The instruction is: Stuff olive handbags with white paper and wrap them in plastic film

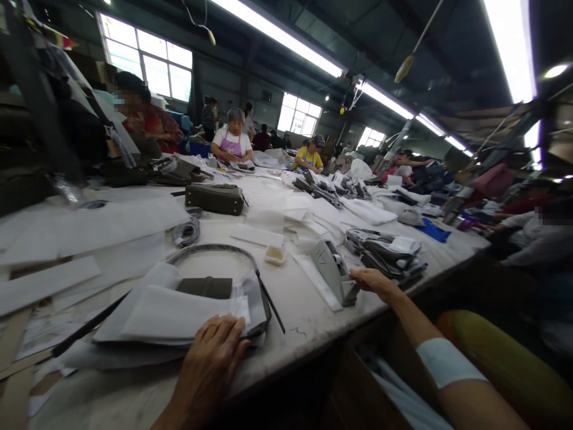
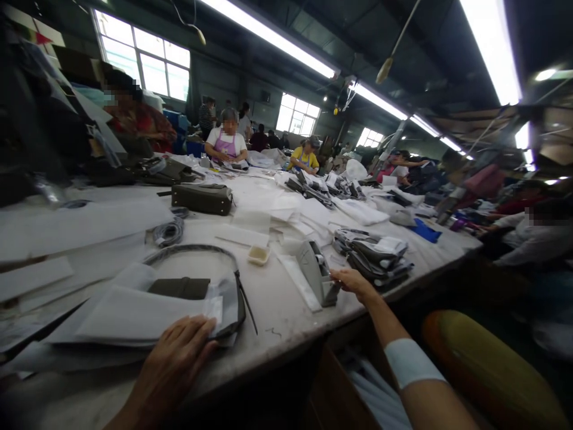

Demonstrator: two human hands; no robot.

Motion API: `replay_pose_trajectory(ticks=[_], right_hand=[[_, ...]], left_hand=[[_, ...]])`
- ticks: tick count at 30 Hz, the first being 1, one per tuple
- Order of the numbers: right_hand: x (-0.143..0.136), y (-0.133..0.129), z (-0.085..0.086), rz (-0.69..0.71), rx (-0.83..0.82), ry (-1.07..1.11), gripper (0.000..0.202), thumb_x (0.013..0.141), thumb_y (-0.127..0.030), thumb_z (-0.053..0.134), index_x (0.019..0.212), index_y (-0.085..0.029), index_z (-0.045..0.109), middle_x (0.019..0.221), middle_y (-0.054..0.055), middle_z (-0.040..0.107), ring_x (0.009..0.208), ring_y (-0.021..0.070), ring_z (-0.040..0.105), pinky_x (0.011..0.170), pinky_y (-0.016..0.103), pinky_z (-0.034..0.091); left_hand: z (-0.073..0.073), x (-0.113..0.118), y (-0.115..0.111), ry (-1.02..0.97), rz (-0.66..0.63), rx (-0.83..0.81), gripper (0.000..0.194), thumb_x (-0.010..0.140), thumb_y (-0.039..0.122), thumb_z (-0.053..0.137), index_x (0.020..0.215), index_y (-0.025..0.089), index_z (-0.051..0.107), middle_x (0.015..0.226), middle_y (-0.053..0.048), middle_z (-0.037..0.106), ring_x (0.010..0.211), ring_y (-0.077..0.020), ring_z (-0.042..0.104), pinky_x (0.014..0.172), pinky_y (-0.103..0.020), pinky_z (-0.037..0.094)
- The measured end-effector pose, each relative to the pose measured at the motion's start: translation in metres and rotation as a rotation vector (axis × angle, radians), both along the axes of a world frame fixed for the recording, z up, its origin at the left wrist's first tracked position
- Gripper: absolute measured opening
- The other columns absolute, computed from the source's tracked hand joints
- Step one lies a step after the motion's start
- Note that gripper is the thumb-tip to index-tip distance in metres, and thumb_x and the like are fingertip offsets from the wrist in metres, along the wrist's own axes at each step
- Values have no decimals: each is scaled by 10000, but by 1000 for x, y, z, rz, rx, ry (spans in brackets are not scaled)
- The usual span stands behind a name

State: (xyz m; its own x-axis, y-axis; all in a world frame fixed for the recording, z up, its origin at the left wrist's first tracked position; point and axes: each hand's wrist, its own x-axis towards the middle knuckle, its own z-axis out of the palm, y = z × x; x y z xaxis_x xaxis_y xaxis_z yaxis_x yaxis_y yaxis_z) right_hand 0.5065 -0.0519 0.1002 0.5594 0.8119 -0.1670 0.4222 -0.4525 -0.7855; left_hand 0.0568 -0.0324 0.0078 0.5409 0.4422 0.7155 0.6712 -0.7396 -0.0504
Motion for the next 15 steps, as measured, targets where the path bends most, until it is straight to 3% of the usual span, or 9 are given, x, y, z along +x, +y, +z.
replay_pose_trajectory(ticks=[7, 12, 15], right_hand=[[-6, 10, 3, -61, 160, 118, 315, 531, -446, 732, 579, -146, 646, 594, 39, 637, 537, 131, 533, 540, 263, 418], [-9, -19, 4, -219, 331, 105, 283, 525, -432, 710, 616, -174, 639, 579, 2, 598, 573, 133, 544, 568, 252, 456], [-12, -39, -13, -293, 338, 113, 282, 506, -435, 704, 595, -179, 625, 564, -3, 582, 536, 123, 518, 521, 243, 434]], left_hand=[[2, 0, 0, -8, -7, -2, 273, 982, 299, 457, 1170, 172, 611, 1068, -67, 682, 990, -238, 615, 978, -405, 399], [7, 3, -4, -29, -24, -35, 271, 990, 277, 436, 1161, 165, 613, 1062, -69, 682, 998, -237, 612, 984, -409, 396], [7, 3, -5, -48, -15, -56, 266, 985, 262, 442, 1165, 162, 611, 1078, -77, 680, 1010, -244, 611, 985, -423, 403]])
